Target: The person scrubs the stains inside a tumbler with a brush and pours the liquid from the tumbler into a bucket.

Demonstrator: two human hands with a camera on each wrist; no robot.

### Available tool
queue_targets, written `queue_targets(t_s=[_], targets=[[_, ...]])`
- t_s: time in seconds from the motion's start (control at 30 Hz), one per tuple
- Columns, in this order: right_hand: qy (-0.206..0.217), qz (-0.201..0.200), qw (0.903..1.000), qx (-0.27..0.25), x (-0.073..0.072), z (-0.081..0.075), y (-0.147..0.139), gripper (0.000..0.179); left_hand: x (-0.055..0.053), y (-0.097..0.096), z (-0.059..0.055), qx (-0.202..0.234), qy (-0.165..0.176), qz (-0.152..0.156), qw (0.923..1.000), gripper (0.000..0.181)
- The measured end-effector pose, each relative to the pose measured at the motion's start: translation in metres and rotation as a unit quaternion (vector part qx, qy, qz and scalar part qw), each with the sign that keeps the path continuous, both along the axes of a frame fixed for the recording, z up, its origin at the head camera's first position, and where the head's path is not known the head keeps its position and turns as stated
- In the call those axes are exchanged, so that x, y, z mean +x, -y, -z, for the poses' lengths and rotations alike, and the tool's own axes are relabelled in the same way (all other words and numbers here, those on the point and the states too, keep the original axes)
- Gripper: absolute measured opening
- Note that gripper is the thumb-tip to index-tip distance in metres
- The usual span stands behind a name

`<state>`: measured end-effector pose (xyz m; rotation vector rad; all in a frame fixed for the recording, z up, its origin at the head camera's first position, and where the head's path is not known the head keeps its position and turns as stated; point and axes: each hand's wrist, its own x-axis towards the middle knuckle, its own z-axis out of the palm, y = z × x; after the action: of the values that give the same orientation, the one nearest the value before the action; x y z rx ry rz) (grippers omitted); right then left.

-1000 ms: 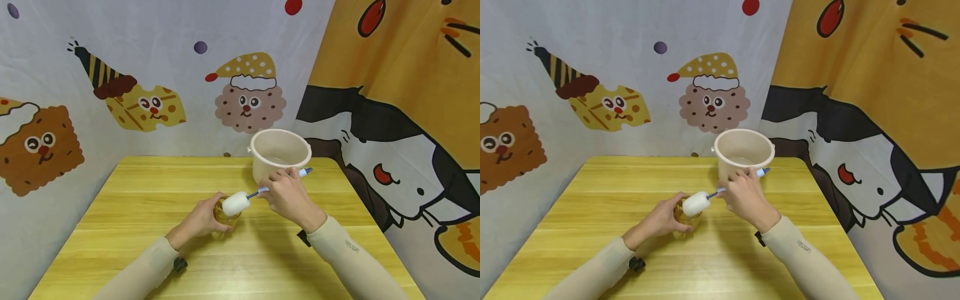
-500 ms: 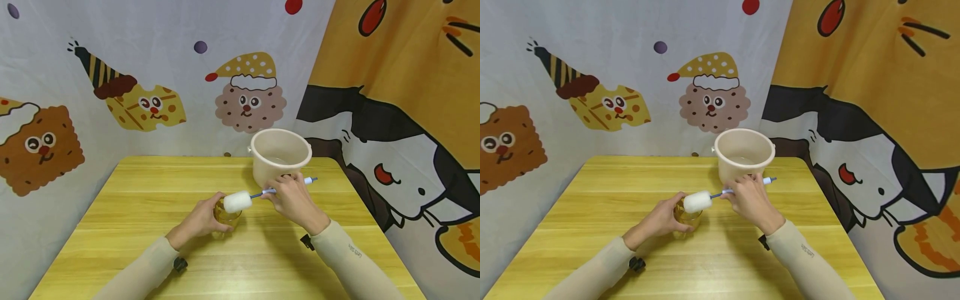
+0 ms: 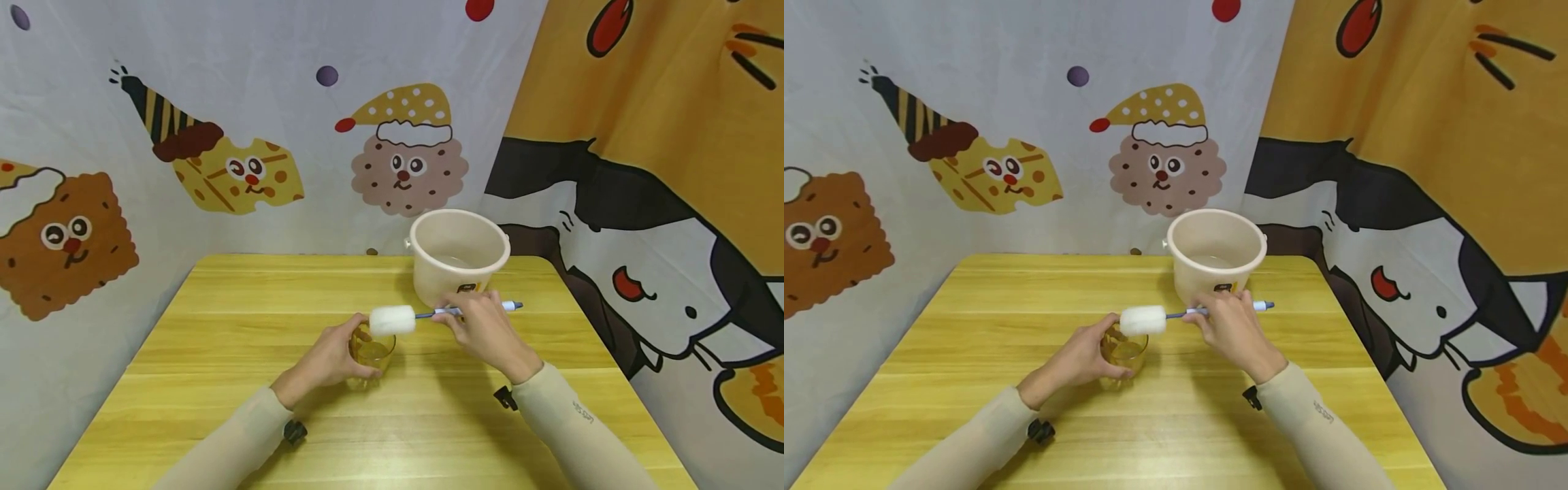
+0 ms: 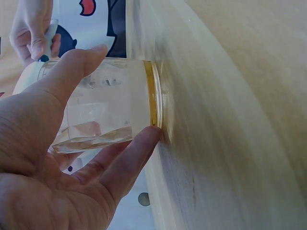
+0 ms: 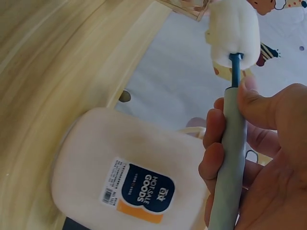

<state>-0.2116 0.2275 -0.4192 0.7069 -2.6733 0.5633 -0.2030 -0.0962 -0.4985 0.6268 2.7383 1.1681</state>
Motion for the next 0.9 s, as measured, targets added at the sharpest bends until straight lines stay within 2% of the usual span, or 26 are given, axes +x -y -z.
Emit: queue_targets(t_s=[0.23,0.5,0.73,0.9], targets=[[0.025,0.009,0.9989,-0.038,-0.005,0.004,-0.007,0.01,0.0,0.0,0.0,-0.004,-0.008,-0.004,0.9999,0.092],[0.064,0.024,0.9957,-0.063,-0.013,0.013,-0.015,0.008,0.001,-0.001,0.0,-0.01,-0.005,-0.014,0.9998,0.096],[0.091,0.044,0.9929,-0.062,-0.02,0.023,-0.022,0.007,0.003,-0.002,-0.001,-0.015,-0.004,-0.018,0.9997,0.1],[0.1,0.049,0.9922,-0.057,-0.023,0.031,-0.026,0.006,0.003,-0.001,-0.001,-0.004,-0.01,-0.015,0.9998,0.096]])
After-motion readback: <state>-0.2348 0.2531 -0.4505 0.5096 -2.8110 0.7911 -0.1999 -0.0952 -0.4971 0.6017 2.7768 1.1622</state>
